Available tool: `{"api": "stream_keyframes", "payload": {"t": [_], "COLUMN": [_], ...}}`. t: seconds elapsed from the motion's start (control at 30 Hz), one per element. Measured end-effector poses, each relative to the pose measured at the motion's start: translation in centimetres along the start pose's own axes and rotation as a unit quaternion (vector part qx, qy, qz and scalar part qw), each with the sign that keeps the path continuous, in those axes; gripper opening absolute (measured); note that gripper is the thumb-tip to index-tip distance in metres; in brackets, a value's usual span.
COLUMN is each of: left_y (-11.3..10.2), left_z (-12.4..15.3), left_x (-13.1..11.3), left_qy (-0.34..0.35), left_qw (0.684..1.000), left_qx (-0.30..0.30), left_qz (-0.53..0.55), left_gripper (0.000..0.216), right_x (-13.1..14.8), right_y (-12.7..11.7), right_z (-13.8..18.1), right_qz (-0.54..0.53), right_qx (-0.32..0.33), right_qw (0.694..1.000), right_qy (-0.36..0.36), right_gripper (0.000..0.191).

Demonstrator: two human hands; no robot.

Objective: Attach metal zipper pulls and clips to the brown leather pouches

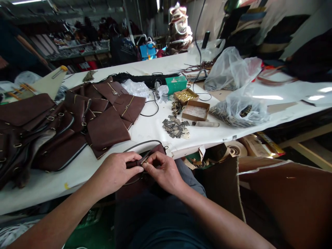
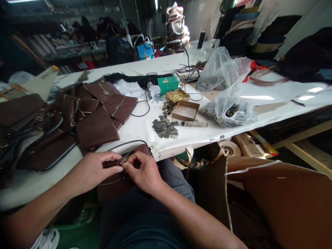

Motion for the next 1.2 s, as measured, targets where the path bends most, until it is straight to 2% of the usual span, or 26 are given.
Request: {"api": "stream_keyframes", "payload": {"t": [0.07,0.13,0.2,0.3,0.43,0.5,0.57,0.63,0.7,0.77,0.93,1.2], "left_y": [-0.3,-0.9,-1.5,-2.1,-2.1,-2.1,-2.1,-2.2,-2.4,-2.5,-2.4,-2.6], "left_z": [0.2,0.4,0.5,0.6,0.7,0.7,0.6,0.6,0.6,0.6,1.0,1.4], "left_x": [0.0,0.1,0.3,0.6,1.1,1.5,2.1,2.6,2.9,3.0,2.9,1.9], "left_qy": [0.01,0.023,0.031,0.035,0.005,-0.022,-0.045,-0.062,-0.074,-0.074,-0.065,-0.035], "left_qw": [1.0,0.999,0.999,0.999,0.997,0.993,0.983,0.971,0.961,0.956,0.96,0.984], "left_qx": [-0.005,0.005,0.014,0.007,-0.002,0.005,0.011,0.011,0.009,0.008,-0.008,-0.027], "left_qz": [-0.025,-0.027,-0.016,0.013,0.073,0.118,0.177,0.233,0.268,0.284,0.272,0.171], "left_gripper": [0.023,0.024,0.026,0.03,0.035,0.034,0.035,0.039,0.042,0.043,0.044,0.04], "right_x": [0.6,1.5,2.6,4.0,4.3,3.9,3.4,3.1,2.9,2.8,3.1,3.5], "right_y": [-1.2,-2.6,-3.6,-3.8,-2.6,-2.0,-1.4,-0.8,-0.1,0.7,2.1,2.4], "right_z": [-0.1,-0.5,-1.0,-1.9,-2.9,-3.1,-3.0,-2.5,-2.0,-1.7,-1.8,-1.3], "right_qz": [0.041,0.109,0.19,0.278,0.271,0.268,0.271,0.266,0.265,0.283,0.36,0.433], "right_qx": [0.022,-0.006,-0.029,0.017,0.065,0.043,-0.015,-0.073,-0.077,-0.041,-0.014,0.0], "right_qw": [0.998,0.987,0.96,0.925,0.938,0.942,0.937,0.933,0.937,0.942,0.926,0.891], "right_qy": [-0.039,-0.117,-0.202,-0.259,-0.208,-0.199,-0.219,-0.23,-0.213,-0.176,-0.114,-0.139], "right_gripper": [0.019,0.015,0.022,0.028,0.007,0.011,0.024,0.025,0.016,0.022,0.028,0.033]}}
Point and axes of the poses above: each hand's wrist, its own z-axis away from the middle knuckle, its own y-axis out of the palm, x = y × z, the point moved 1 cm from there along -z, towards the middle knuckle, and after that the axes turned 8 degrees about y, right-handed, at the moved point
